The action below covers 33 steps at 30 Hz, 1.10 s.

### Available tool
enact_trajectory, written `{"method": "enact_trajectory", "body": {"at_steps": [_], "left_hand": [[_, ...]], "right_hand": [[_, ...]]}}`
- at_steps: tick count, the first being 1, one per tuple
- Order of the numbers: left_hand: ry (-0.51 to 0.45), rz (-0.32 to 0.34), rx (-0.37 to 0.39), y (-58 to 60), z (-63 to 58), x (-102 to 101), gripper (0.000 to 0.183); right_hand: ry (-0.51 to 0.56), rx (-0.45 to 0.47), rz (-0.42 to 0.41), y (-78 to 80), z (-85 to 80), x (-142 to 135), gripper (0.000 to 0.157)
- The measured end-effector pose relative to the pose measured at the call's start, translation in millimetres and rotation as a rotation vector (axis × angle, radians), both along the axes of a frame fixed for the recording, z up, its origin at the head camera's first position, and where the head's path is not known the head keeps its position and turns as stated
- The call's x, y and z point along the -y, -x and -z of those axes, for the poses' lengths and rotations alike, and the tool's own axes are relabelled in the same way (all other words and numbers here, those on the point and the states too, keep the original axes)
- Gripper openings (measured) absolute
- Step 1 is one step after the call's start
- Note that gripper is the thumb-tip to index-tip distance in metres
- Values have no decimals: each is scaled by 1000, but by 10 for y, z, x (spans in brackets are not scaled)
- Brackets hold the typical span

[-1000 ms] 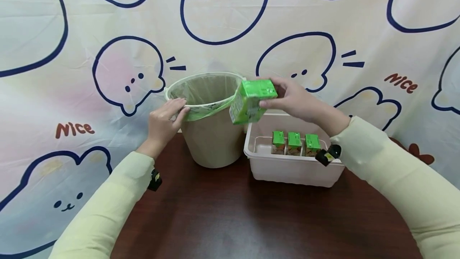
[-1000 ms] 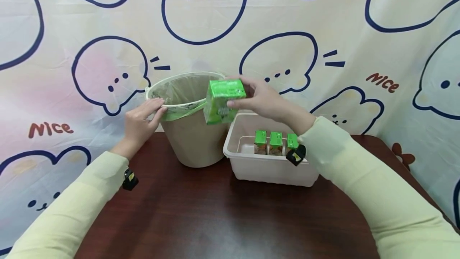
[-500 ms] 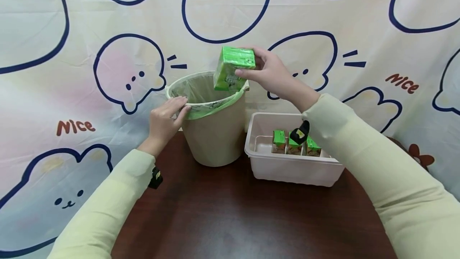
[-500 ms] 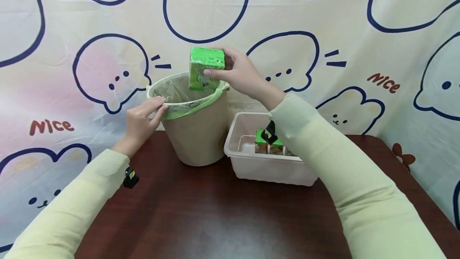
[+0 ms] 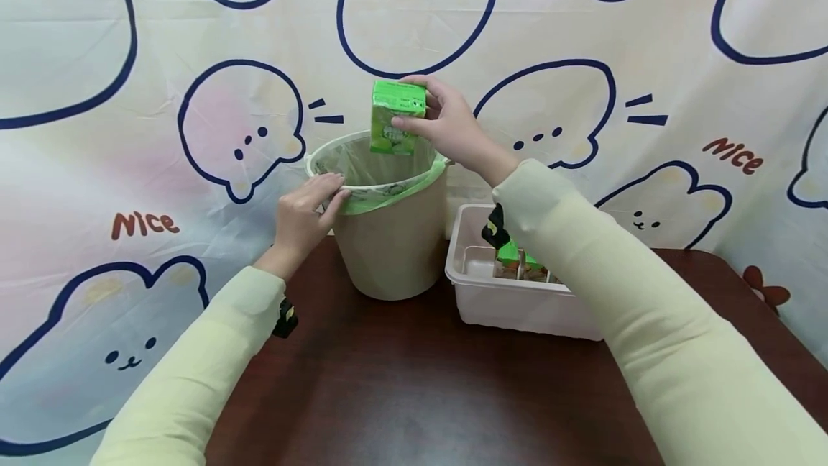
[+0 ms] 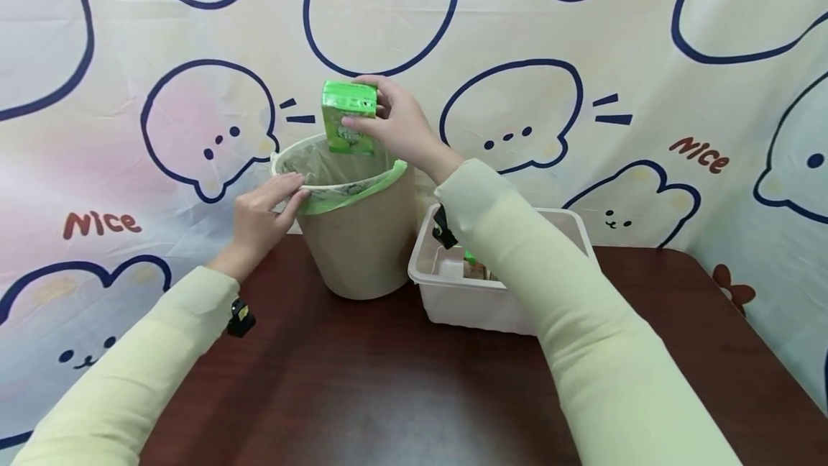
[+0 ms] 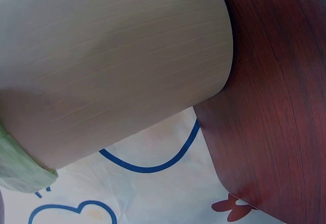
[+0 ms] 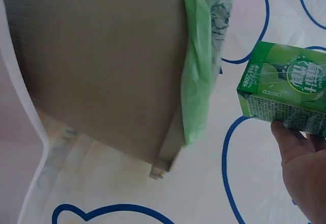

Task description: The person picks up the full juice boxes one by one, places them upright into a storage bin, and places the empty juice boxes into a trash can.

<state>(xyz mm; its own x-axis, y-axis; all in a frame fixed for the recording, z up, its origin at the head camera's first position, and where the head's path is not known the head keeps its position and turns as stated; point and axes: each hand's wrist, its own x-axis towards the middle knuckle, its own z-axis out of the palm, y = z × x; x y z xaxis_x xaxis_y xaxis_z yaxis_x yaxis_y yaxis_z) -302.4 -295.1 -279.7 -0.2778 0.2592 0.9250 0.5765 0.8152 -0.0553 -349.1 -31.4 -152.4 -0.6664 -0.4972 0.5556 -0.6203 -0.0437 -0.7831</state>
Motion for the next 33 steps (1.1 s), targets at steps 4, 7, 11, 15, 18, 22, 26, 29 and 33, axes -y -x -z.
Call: {"method": "enact_trajectory", "body": {"at_steps": [4, 7, 11, 15, 18, 22, 26, 29, 33], "left_hand": [[20, -13, 8, 4, -9, -12, 26], [26, -15, 9, 5, -14, -24, 26], [24, -7, 7, 4, -17, -37, 26], [20, 1, -3, 5, -18, -39, 27], [16, 1, -6, 6, -20, -40, 27], [20, -6, 3, 4, -21, -34, 26], [16, -7, 6, 2, -18, -26, 27], [17, -11, 2, 1, -14, -15, 26], [14, -12, -2, 0, -5, 0, 26]], "right_hand": [[-14, 0, 41, 63, 30, 85, 55], [-36, -20, 69, 75, 54, 130, 55], [-80, -25, 114, 124, 97, 179, 56], [-135, 4, 150, 178, 147, 221, 60], [-164, 31, 167, 187, 179, 247, 60], [-189, 32, 186, 198, 226, 276, 59], [-234, -6, 217, 227, 268, 312, 58], [-274, -36, 246, 258, 291, 347, 57], [-324, -64, 270, 278, 310, 394, 57]]}}
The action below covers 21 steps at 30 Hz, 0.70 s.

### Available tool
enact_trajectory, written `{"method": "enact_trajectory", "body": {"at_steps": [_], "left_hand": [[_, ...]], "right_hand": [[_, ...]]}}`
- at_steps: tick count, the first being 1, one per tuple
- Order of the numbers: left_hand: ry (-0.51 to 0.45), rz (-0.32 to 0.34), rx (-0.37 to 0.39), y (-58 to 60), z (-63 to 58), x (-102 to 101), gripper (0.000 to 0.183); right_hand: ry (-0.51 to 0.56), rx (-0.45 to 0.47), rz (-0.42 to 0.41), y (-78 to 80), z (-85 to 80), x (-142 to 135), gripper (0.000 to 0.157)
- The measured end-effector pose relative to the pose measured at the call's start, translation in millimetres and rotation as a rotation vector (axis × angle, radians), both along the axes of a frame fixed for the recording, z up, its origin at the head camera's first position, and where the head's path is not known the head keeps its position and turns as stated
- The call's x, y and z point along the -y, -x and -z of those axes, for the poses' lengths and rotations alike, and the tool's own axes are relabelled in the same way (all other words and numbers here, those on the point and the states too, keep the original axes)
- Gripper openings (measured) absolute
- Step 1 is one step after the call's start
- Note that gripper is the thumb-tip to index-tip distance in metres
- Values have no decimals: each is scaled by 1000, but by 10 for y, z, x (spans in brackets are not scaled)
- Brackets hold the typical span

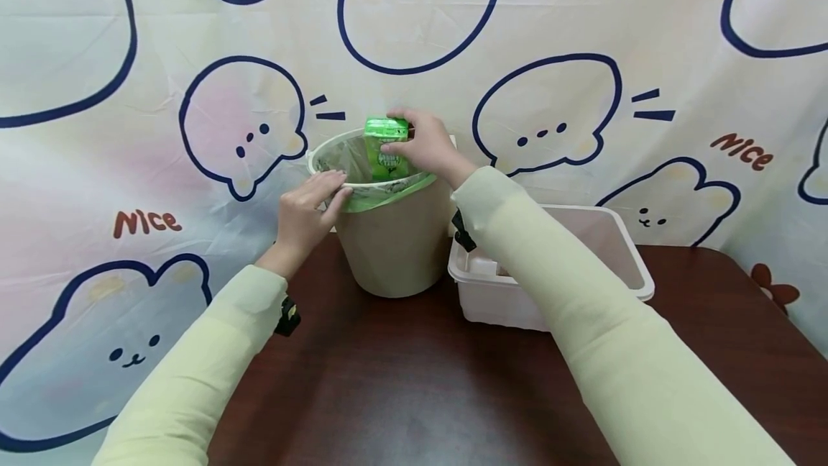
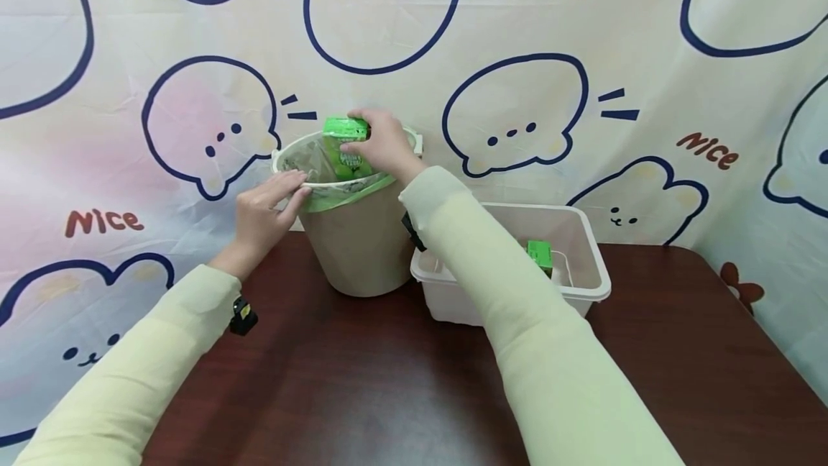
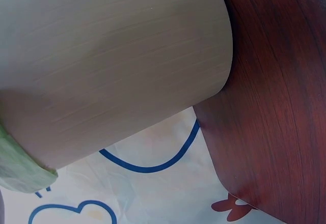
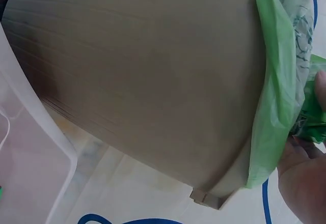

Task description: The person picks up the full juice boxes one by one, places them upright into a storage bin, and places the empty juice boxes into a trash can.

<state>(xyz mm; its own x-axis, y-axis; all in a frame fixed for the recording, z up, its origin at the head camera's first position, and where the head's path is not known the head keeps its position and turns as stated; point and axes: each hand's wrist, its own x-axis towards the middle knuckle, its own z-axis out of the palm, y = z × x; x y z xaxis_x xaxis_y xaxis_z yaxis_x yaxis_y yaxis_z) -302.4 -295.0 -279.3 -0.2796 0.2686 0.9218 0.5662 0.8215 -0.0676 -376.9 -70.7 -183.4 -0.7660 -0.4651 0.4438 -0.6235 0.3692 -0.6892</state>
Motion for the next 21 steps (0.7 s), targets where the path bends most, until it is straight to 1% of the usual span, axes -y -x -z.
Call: {"method": "enact_trajectory", "body": {"at_steps": [7, 14, 21], "left_hand": [[-4, 5, 1, -1, 2, -8, 26], [2, 6, -2, 1, -4, -15, 25], [-2, 8, -6, 9, 14, -4, 24]], "right_hand": [[-96, -43, 66, -25, -4, 28, 57], [-132, 1, 99, -21, -15, 18, 59], [-121, 36, 102, -33, -13, -8, 59]]}}
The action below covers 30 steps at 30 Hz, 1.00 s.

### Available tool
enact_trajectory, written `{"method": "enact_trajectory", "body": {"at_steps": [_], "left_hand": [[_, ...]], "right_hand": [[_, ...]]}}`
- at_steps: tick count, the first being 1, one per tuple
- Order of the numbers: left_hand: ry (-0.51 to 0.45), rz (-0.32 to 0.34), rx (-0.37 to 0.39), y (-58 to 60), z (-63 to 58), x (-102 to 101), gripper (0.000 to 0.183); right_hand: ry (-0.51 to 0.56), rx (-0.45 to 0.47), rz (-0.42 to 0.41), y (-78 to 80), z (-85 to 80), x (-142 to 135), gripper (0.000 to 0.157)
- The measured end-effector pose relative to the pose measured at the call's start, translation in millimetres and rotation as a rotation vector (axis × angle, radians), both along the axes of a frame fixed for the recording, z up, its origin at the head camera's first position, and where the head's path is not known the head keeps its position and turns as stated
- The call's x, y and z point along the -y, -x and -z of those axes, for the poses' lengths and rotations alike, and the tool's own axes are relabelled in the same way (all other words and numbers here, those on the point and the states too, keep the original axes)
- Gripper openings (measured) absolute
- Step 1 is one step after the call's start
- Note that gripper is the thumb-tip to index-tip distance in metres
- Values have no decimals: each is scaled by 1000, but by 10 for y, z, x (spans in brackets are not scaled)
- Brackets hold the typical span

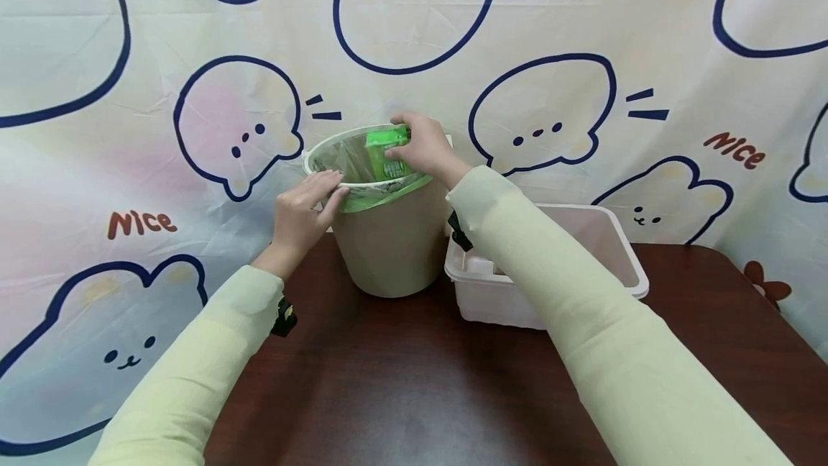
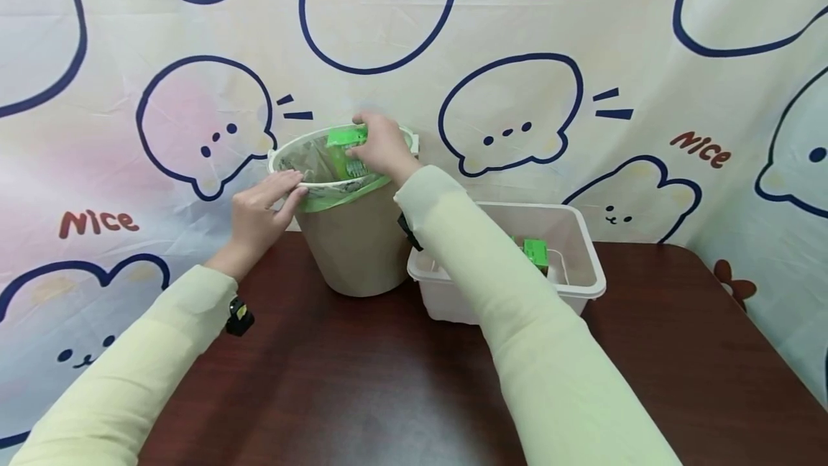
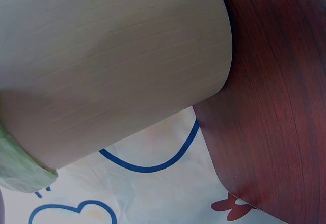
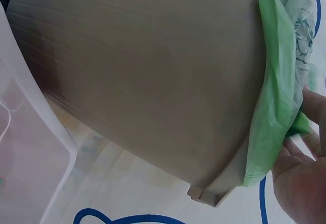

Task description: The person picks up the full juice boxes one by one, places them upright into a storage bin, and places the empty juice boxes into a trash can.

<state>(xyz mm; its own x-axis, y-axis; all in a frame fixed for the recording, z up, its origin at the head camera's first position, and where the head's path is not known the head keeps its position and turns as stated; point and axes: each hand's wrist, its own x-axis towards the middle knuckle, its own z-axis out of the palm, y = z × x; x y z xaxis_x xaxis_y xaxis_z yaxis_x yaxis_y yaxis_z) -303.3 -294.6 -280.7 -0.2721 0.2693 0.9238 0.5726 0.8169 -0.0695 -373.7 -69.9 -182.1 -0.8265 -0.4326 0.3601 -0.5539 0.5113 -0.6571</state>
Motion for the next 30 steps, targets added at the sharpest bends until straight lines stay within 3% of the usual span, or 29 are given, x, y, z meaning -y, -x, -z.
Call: {"method": "enact_trajectory", "body": {"at_steps": [12, 30], "left_hand": [[0, 11, -8, 7, 2, -17, 23], [56, -1, 23, -5, -69, 10, 27]], "right_hand": [[46, 18, -49, -35, 3, -191, 56], [65, -76, -66, -145, 130, -904, 53]]}}
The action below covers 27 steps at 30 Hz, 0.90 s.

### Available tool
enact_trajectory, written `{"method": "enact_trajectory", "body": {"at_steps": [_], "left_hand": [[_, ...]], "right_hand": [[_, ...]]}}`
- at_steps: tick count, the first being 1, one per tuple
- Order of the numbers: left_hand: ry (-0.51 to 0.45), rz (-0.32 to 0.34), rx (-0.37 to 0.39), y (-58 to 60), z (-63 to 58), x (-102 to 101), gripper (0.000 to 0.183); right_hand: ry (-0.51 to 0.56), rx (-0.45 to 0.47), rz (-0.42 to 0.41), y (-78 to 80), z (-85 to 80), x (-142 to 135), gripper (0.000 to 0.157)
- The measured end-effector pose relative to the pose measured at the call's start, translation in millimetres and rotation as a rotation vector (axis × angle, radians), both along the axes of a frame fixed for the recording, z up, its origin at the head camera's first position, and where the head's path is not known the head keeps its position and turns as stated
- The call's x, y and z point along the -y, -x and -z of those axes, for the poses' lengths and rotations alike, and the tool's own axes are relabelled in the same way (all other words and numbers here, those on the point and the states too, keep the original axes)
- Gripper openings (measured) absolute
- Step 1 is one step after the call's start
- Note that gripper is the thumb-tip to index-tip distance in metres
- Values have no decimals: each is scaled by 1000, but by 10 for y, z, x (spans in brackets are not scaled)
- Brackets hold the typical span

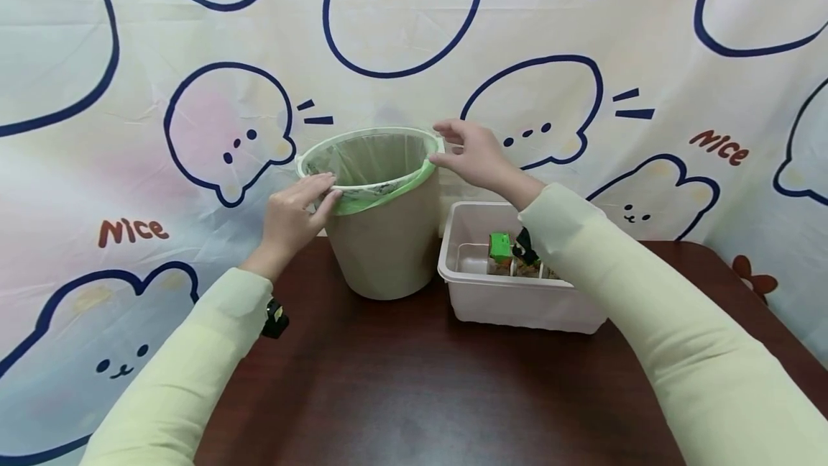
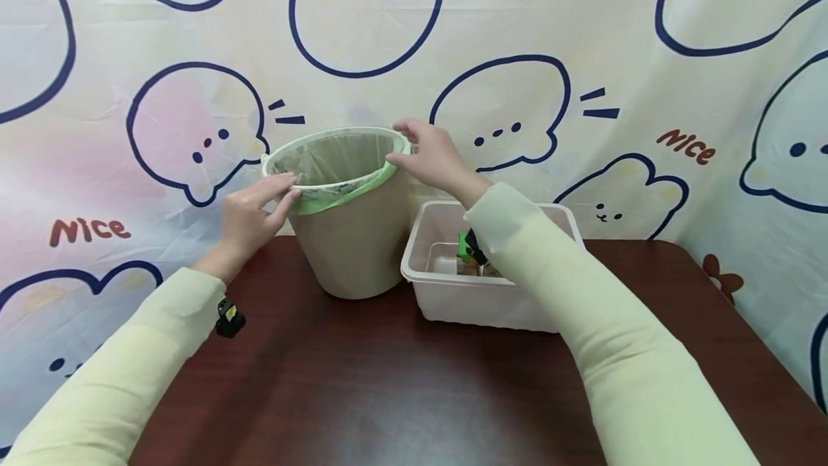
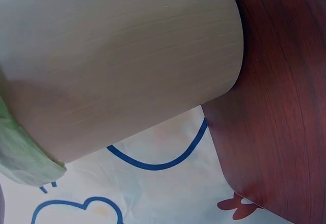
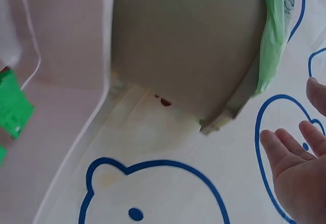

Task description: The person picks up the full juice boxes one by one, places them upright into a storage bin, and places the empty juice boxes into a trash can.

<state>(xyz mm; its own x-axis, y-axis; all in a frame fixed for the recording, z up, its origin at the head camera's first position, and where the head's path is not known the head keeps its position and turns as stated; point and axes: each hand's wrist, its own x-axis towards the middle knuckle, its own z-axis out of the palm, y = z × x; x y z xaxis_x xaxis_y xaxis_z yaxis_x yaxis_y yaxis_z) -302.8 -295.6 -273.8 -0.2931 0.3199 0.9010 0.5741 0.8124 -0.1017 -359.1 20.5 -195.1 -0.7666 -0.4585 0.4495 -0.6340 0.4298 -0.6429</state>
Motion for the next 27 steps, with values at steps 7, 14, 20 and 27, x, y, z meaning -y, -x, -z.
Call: {"method": "enact_trajectory", "body": {"at_steps": [7, 14, 20, 27], "left_hand": [[-2, -4, 32, -22, -46, -7, 30], [37, 28, 19, -50, -155, -114, 34], [61, 77, 49, -126, -247, -341, 37], [116, 143, 158, -215, -265, -725, 49]], "right_hand": [[-34, 9, 32, -73, 44, -332, 57], [-59, -10, 51, -157, 113, -697, 58], [-125, -57, 71, -242, 233, -937, 56], [-242, -146, 110, -360, 375, -1163, 56]]}}
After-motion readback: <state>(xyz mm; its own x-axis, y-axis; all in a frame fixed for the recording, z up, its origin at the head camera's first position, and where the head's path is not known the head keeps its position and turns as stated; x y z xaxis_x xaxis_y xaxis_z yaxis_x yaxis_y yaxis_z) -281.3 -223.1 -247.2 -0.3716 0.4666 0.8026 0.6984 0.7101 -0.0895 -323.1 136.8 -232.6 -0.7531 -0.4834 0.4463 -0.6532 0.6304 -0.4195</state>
